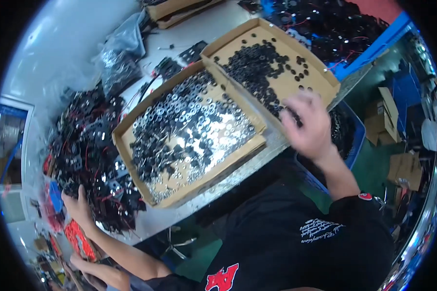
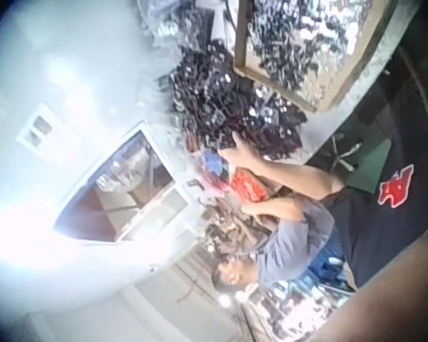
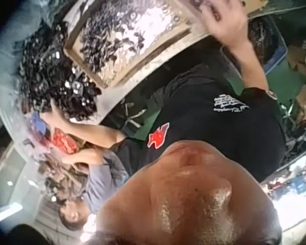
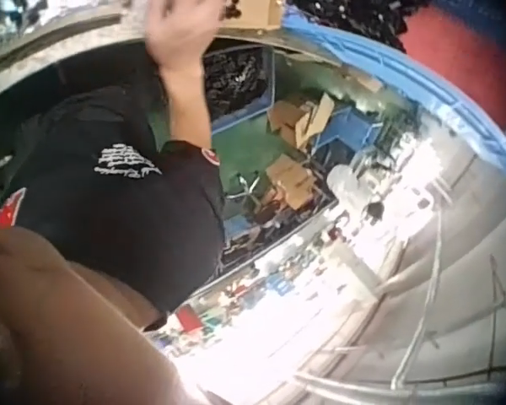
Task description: Manually assembling small cooling fans into their plastic housings at a factory workstation.
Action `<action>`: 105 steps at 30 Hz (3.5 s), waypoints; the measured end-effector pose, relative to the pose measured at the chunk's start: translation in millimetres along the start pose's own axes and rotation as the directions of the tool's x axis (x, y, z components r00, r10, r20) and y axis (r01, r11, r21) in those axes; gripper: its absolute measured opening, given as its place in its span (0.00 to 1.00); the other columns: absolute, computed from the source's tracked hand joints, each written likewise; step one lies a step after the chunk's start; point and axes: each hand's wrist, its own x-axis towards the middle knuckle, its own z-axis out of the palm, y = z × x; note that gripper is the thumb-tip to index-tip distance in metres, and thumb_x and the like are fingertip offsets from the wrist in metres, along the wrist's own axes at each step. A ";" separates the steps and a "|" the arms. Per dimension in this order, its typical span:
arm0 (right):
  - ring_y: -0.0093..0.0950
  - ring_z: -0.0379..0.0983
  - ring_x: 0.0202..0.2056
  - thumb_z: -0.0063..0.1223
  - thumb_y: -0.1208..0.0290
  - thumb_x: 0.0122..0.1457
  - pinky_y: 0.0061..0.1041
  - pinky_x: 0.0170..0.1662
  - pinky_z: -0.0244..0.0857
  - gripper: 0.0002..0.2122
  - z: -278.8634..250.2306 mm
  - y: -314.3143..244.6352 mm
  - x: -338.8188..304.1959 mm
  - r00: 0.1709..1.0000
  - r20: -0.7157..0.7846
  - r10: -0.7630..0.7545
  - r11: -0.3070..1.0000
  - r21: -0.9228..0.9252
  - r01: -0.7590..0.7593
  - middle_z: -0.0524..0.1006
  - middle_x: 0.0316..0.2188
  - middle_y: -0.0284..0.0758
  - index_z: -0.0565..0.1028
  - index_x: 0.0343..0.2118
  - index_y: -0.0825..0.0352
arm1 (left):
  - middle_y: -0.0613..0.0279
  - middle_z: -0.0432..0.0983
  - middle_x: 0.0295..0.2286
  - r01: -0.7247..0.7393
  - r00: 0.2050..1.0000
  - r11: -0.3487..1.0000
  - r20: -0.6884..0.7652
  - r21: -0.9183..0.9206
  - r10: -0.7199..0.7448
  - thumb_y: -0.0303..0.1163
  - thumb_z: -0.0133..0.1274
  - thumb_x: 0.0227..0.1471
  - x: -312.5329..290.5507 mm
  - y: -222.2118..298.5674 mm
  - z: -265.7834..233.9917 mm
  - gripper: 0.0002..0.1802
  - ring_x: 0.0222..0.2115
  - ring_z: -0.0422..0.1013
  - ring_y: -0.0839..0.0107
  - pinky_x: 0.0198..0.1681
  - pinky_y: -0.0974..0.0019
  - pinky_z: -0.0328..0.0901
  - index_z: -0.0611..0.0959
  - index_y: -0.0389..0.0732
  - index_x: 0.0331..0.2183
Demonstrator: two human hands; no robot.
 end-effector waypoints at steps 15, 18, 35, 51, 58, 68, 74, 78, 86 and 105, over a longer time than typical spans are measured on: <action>0.53 0.77 0.42 0.65 0.58 0.52 0.44 0.47 0.73 0.33 -20.1 200.5 116.4 0.837 -0.036 0.546 0.556 -0.731 -0.395 0.78 0.37 0.59 0.65 0.52 0.79 | 0.66 0.72 0.22 -0.099 0.951 0.696 -0.273 -0.711 -0.144 0.27 0.53 0.61 -176.9 133.5 2.4 0.08 0.23 0.66 0.80 0.26 0.76 0.62 0.78 0.34 0.29; 0.49 0.77 0.44 0.63 0.63 0.50 0.41 0.48 0.71 0.31 -33.3 197.6 130.8 0.816 -0.172 0.552 0.549 -0.661 -0.512 0.80 0.40 0.51 0.68 0.56 0.72 | 0.64 0.71 0.18 -0.177 0.982 0.543 -0.184 -0.821 0.042 0.19 0.55 0.50 -220.3 173.1 -7.7 0.05 0.18 0.64 0.75 0.24 0.73 0.60 0.76 0.37 0.26; 0.36 0.76 0.43 0.62 0.74 0.51 0.35 0.47 0.76 0.15 36.0 -67.9 2.6 0.801 -0.070 -0.595 0.609 0.611 0.506 0.73 0.45 0.40 0.76 0.44 0.64 | 0.55 0.76 0.40 0.559 0.827 -0.162 0.532 -0.814 0.183 0.43 0.47 0.64 -245.5 287.9 -21.0 0.23 0.40 0.74 0.69 0.47 0.63 0.67 0.73 0.33 0.51; 0.15 0.74 0.38 0.59 0.82 0.58 0.15 0.42 0.69 0.18 32.8 -77.9 8.2 0.572 0.816 -0.080 0.288 0.568 -0.771 0.77 0.40 0.34 0.73 0.51 0.73 | 0.50 0.71 0.45 -0.436 0.878 0.796 -0.391 -0.421 0.275 0.41 0.71 0.43 -253.6 268.4 -29.5 0.45 0.48 0.70 0.55 0.58 0.54 0.58 0.68 0.33 0.57; 0.25 0.74 0.30 0.57 0.74 0.60 0.24 0.35 0.67 0.09 50.8 -101.9 31.8 0.796 0.596 -0.109 0.685 0.625 -0.374 0.78 0.32 0.36 0.77 0.42 0.72 | 0.54 0.72 0.34 -0.452 0.887 0.818 -0.079 -0.356 0.456 0.28 0.61 0.35 -242.2 230.5 -32.6 0.33 0.35 0.70 0.54 0.38 0.57 0.62 0.75 0.35 0.48; 0.45 0.78 0.31 0.58 0.63 0.52 0.39 0.39 0.71 0.14 110.8 -89.6 66.2 0.726 0.670 0.155 0.985 -0.049 -0.166 0.79 0.25 0.49 0.80 0.32 0.72 | 0.63 0.69 0.42 0.455 0.890 0.164 0.439 -0.875 -0.126 0.27 0.60 0.54 -253.3 195.4 -46.8 0.25 0.33 0.65 0.81 0.38 0.74 0.63 0.69 0.34 0.51; 0.41 0.79 0.28 0.58 0.66 0.54 0.35 0.35 0.72 0.11 80.4 -90.9 69.4 0.868 0.479 0.127 0.974 0.106 -0.201 0.79 0.24 0.47 0.78 0.31 0.72 | 0.55 0.68 0.41 0.451 0.893 -0.134 0.446 -0.883 0.068 0.26 0.59 0.46 -244.7 199.9 -41.3 0.28 0.32 0.68 0.75 0.37 0.75 0.62 0.69 0.31 0.49; 0.29 0.80 0.33 0.57 0.73 0.55 0.24 0.38 0.72 0.10 36.6 -62.0 61.0 0.848 0.451 0.279 0.838 0.317 -0.444 0.80 0.30 0.39 0.78 0.37 0.73 | 0.52 0.69 0.42 0.522 0.850 -0.242 0.521 -0.818 0.071 0.24 0.59 0.43 -249.2 202.2 -38.2 0.33 0.34 0.69 0.71 0.40 0.73 0.63 0.68 0.30 0.52; 0.29 0.77 0.29 0.62 0.68 0.53 0.28 0.34 0.69 0.12 25.4 62.7 56.9 0.752 0.473 0.458 0.852 0.006 -0.523 0.79 0.28 0.39 0.79 0.35 0.73 | 0.63 0.63 0.28 0.693 0.720 -0.309 0.599 -0.652 0.351 0.25 0.54 0.42 -251.0 230.5 -36.9 0.23 0.26 0.59 0.75 0.32 0.73 0.57 0.71 0.32 0.43; 0.17 0.75 0.29 0.65 0.76 0.55 0.15 0.32 0.69 0.09 -0.8 -77.2 1.4 0.443 0.896 -0.028 -0.081 0.440 -0.894 0.79 0.29 0.31 0.78 0.38 0.73 | 0.51 0.75 0.37 -0.164 0.894 0.163 -0.077 -0.973 0.441 0.22 0.64 0.48 -244.7 279.0 -26.8 0.21 0.34 0.74 0.61 0.39 0.64 0.69 0.77 0.35 0.45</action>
